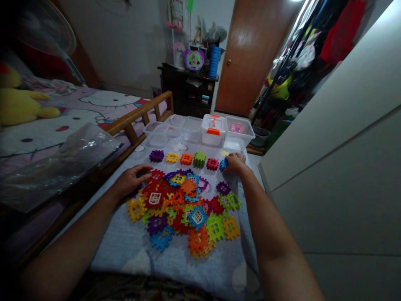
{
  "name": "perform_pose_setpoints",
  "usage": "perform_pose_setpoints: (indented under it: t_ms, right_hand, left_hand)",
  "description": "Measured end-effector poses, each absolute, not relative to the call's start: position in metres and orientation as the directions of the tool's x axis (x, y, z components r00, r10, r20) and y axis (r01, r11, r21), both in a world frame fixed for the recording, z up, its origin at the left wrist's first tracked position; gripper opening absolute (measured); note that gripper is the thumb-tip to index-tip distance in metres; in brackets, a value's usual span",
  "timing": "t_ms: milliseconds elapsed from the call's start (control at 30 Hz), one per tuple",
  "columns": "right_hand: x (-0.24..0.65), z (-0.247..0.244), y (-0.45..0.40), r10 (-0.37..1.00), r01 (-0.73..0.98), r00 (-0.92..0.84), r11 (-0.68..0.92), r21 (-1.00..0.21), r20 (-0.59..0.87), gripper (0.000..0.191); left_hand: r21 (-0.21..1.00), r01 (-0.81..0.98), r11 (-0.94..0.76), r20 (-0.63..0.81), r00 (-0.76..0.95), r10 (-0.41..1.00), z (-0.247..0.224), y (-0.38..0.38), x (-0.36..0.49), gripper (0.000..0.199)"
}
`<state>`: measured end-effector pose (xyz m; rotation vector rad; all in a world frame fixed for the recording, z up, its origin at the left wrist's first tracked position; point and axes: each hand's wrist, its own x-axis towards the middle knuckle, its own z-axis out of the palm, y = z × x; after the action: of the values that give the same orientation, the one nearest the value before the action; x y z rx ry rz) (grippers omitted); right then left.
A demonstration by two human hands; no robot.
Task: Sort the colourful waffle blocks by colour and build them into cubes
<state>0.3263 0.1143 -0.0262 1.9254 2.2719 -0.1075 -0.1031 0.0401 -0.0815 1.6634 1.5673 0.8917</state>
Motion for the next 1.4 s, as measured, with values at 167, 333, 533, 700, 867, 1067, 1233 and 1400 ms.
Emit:
perform_pose_setpoints:
  t_ms: [167,333,533,700,867,1067,1233,1400]
  right_hand:
    - [0.324,-0.025,0.112,0.974,0.984,-0.148,0.162,0.069,-0.174,0.053]
    - [0.324,-0.023,0.11,0.974,0.986,-0.144,0.156,0.058,-0.175,0.054]
    - [0.316,-0.012,0.089,0.983,0.983,-0.18,0.181,-0.011,0.042,0.065]
    - [0.272,-0.007,0.049,0.902,0.847,-0.403,0.431,-0.31,0.154,0.036]
    - [0.227,-0.026,0.025,0.864,0.791,-0.503,0.467,-0.395,0.014,0.049]
    - [0.215,-0.046,0.022,0.898,0.786,-0.436,0.414,-0.46,0.064,0.057]
    - [0.225,-0.048,0.02,0.927,0.7,-0.354,0.351,-0.622,0.125,0.038]
    - [0.244,-0.046,0.011,0.962,0.59,-0.257,0.235,-0.772,0.097,0.013]
  left_hand:
    - [0.844,0.533,-0.049,0.026,0.051,0.998,-0.084,0.041,-0.105,0.063]
    - [0.828,0.558,-0.06,0.037,0.053,0.998,-0.084,0.041,-0.106,0.063]
    - [0.821,0.566,-0.066,0.033,0.069,0.997,-0.084,0.041,-0.105,0.061]
    - [0.836,0.544,-0.076,0.04,0.078,0.996,-0.081,0.04,-0.104,0.059]
    - [0.847,0.527,-0.065,0.041,0.057,0.998,-0.077,0.038,-0.101,0.057]
    - [0.851,0.521,-0.073,0.043,0.069,0.997,-0.084,0.04,-0.104,0.057]
    - [0.865,0.496,-0.073,0.036,0.082,0.996,-0.087,0.042,-0.105,0.06]
    - [0.86,0.505,-0.069,0.037,0.073,0.997,-0.084,0.041,-0.104,0.059]
